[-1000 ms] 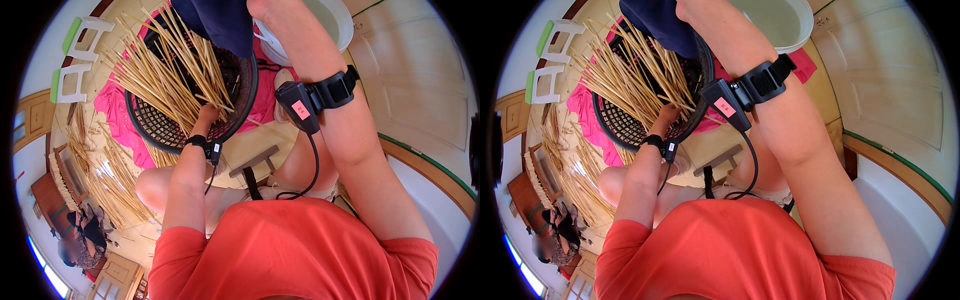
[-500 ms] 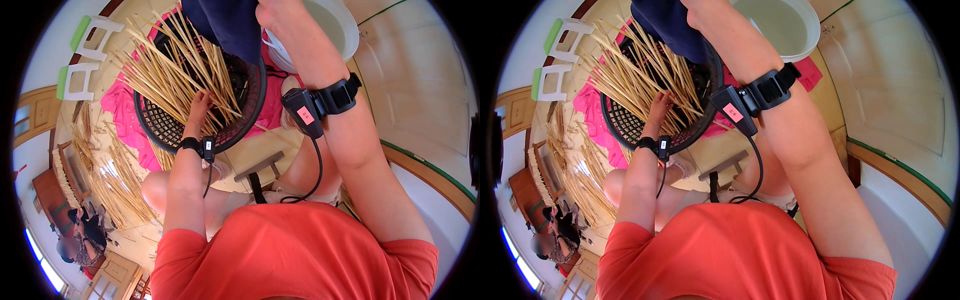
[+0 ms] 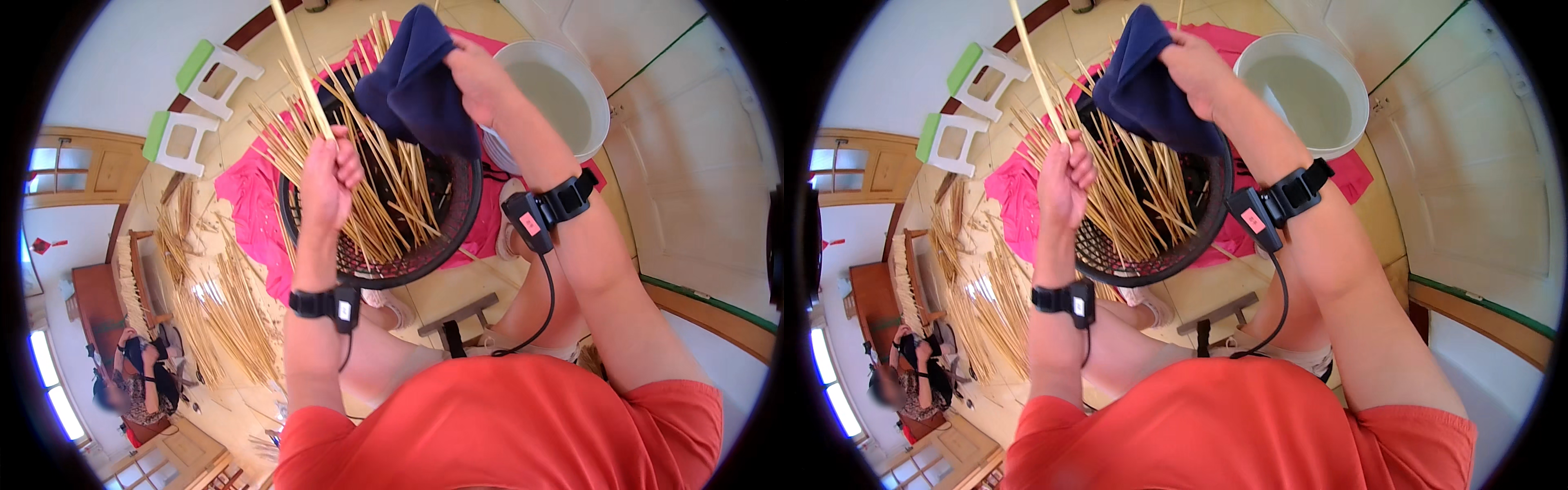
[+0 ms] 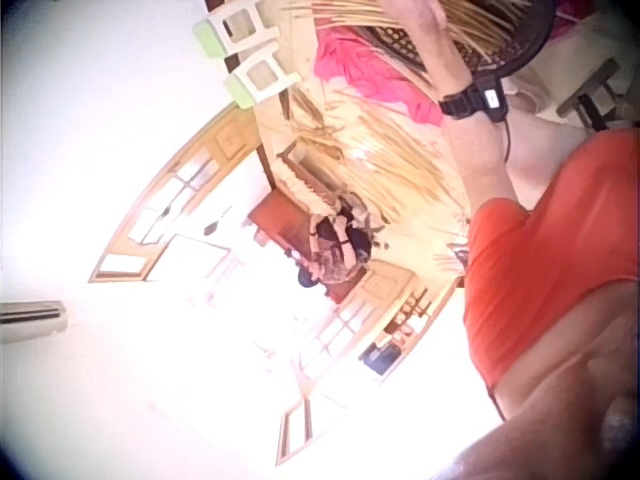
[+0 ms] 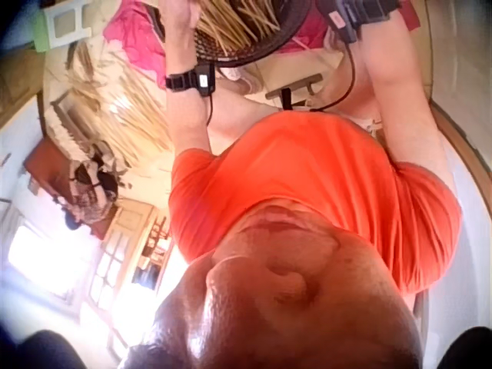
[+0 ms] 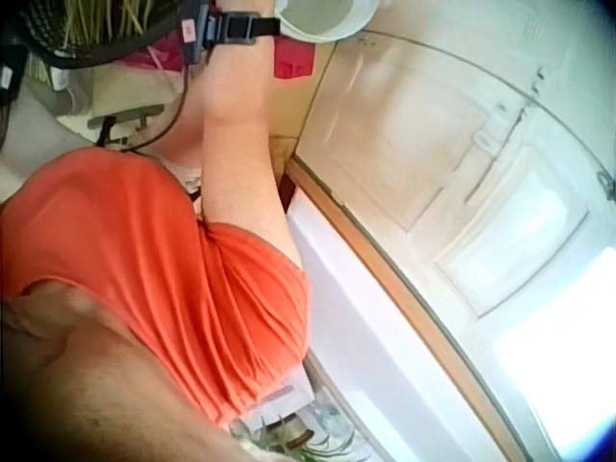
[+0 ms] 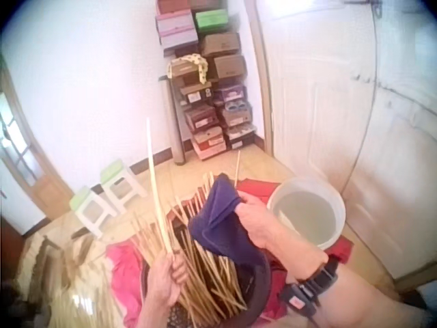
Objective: The person pulls bamboo sticks from a basket and wipes them with a blue cloth.
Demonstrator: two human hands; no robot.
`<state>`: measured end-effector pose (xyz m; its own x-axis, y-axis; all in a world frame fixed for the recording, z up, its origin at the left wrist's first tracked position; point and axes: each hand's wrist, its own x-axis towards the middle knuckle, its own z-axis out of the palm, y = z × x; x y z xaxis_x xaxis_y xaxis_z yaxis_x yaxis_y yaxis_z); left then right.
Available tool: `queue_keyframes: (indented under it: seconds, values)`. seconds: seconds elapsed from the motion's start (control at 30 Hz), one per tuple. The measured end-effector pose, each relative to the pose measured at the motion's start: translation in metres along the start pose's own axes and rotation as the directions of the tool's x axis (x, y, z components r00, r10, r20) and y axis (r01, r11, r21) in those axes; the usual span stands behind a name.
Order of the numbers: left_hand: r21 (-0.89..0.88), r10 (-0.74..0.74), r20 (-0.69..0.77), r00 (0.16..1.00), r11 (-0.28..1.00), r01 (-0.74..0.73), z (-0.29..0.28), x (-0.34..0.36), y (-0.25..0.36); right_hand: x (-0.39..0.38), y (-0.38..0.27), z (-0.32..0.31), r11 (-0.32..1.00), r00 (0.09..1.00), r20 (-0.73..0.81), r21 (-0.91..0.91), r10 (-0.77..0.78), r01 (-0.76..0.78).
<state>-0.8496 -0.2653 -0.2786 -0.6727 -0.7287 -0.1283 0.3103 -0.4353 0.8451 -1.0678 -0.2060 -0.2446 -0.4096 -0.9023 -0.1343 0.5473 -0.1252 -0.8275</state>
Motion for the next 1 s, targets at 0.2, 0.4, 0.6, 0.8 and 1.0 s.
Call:
queue_keyframes:
  seconds: [0.2, 0.4, 0.6, 0.8, 1.0]
  values:
    - [0.113, 0.029, 0.031, 0.999, 0.993, -0.032, 0.014, -0.007, -0.005, -0.008, 0.042, 0.022, 0.998, 0.975, 0.222, -0.054, 0.023, -0.011]
    - [0.392, 0.093, -0.119, 0.989, 0.919, -0.040, 0.024, -0.011, -0.035, -0.021, 0.066, 0.042, 0.949, 0.944, 0.327, -0.283, -0.039, 0.137]
    - [0.444, 0.022, -0.193, 0.981, 0.893, 0.068, 0.013, -0.016, -0.042, -0.017, 0.080, 0.055, 0.880, 0.943, 0.281, -0.384, -0.176, 0.279]
    - [0.075, -0.396, -0.136, 0.908, 0.910, 0.408, 0.031, -0.026, -0.041, -0.002, 0.060, 0.046, 0.955, 0.973, 0.118, -0.199, -0.199, 0.219]
    - [-0.129, -0.519, 0.212, 0.828, 0.825, 0.550, 0.023, -0.040, -0.058, 0.004, 0.032, 0.037, 0.989, 0.987, 0.072, -0.017, -0.142, 0.144]
